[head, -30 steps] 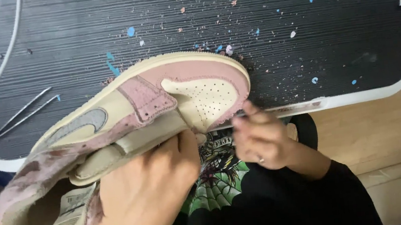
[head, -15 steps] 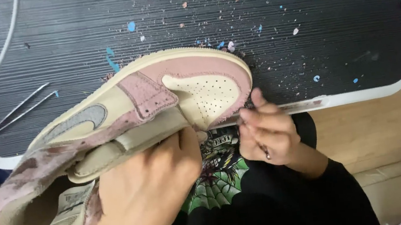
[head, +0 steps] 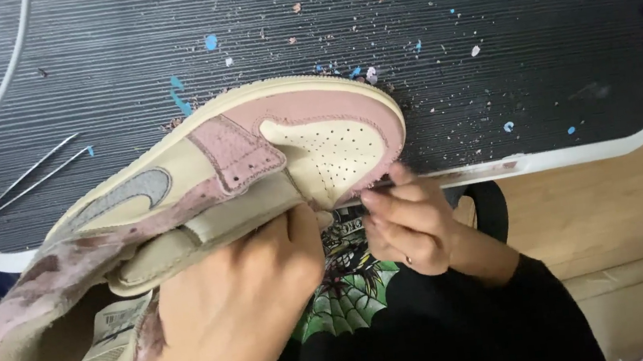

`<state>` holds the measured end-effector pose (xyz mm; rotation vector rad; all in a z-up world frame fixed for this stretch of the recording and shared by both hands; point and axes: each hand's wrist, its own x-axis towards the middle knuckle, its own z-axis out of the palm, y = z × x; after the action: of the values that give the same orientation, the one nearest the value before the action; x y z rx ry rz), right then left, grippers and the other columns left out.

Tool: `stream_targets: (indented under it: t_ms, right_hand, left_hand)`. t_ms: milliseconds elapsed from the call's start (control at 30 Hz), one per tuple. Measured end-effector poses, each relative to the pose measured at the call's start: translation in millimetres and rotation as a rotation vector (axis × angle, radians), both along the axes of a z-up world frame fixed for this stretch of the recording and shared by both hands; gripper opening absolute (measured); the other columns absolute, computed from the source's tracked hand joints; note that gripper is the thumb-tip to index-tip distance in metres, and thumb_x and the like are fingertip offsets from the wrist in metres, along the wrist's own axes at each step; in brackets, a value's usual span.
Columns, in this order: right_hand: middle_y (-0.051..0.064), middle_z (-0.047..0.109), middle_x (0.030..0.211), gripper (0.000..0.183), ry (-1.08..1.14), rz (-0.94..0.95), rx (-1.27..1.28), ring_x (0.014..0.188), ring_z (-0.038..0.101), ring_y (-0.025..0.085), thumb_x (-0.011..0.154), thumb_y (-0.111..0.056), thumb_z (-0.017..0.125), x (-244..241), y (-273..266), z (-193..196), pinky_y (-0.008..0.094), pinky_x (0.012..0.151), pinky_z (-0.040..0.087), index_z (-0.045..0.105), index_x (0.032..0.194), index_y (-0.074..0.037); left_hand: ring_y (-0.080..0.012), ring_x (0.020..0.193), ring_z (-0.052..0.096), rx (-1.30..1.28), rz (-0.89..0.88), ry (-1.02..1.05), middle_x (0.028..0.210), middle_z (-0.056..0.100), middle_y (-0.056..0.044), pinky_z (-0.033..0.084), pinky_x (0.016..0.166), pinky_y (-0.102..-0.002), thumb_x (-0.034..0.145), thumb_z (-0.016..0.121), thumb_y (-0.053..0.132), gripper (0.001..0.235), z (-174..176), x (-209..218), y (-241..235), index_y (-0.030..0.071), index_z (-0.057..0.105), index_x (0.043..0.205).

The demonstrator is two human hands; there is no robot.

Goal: The person cleans a pink and white sneaker by hand and with a toothbrush. They scrub the sole, heel, and toe box areas, rotating the shoe to access different sides. The shoe is held in the left hand while the right hand scrubs with the brush.

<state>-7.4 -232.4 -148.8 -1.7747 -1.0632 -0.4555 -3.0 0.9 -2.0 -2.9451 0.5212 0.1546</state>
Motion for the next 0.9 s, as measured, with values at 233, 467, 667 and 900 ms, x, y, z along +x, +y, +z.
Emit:
stream_targets:
  t_ms: [233,467,667,900]
  right_hand:
    - [0.026,0.059,0.114,0.016,-0.004,-0.038,-0.003,0.097,0.068,0.028,0.097,0.009,0.061,4.6,0.2,6.7,0.052,0.113,0.052,0.051,0.108,0.006]
    - [0.014,0.029,0.166,0.043,0.188,0.169,-0.153,0.164,0.012,0.020,0.112,-0.014,0.028,-17.5,-24.3,-22.4,0.037,0.140,0.015,0.025,0.152,0.003]
    - [0.010,0.063,0.117,0.019,0.305,-0.059,0.166,0.108,0.067,0.021,0.097,0.004,0.061,15.7,-12.1,24.8,0.052,0.121,0.047,0.053,0.108,-0.009]
    - [0.035,0.063,0.117,0.008,0.008,-0.373,-0.489,0.110,0.057,0.049,0.109,0.008,0.070,110.5,-88.6,71.1,0.069,0.125,0.026,0.069,0.108,0.016]
  left_hand:
    - [-0.0126,0.054,0.057,-0.007,-0.022,-0.004,0.068,0.062,0.005,0.043,0.049,-0.031,0.082,0.065,0.010,0.016,1.8,1.0,0.0,0.024,0.069,0.090]
    - [-0.0177,0.065,0.063,0.017,-0.022,-0.039,0.080,0.071,-0.001,0.050,0.059,-0.035,0.085,0.065,0.014,0.033,2.7,5.0,2.3,0.017,0.076,0.115]
    - [-0.0151,0.050,0.060,-0.060,0.047,-0.015,0.056,0.060,0.007,0.045,0.043,-0.033,0.080,0.068,0.016,0.028,-3.8,-5.1,-2.8,0.025,0.076,0.105]
    - [-0.0130,0.043,0.054,-0.054,-0.048,-0.109,0.057,0.058,0.005,0.043,0.035,-0.034,0.086,0.061,0.017,0.041,-0.9,-3.4,11.5,0.009,0.072,0.125]
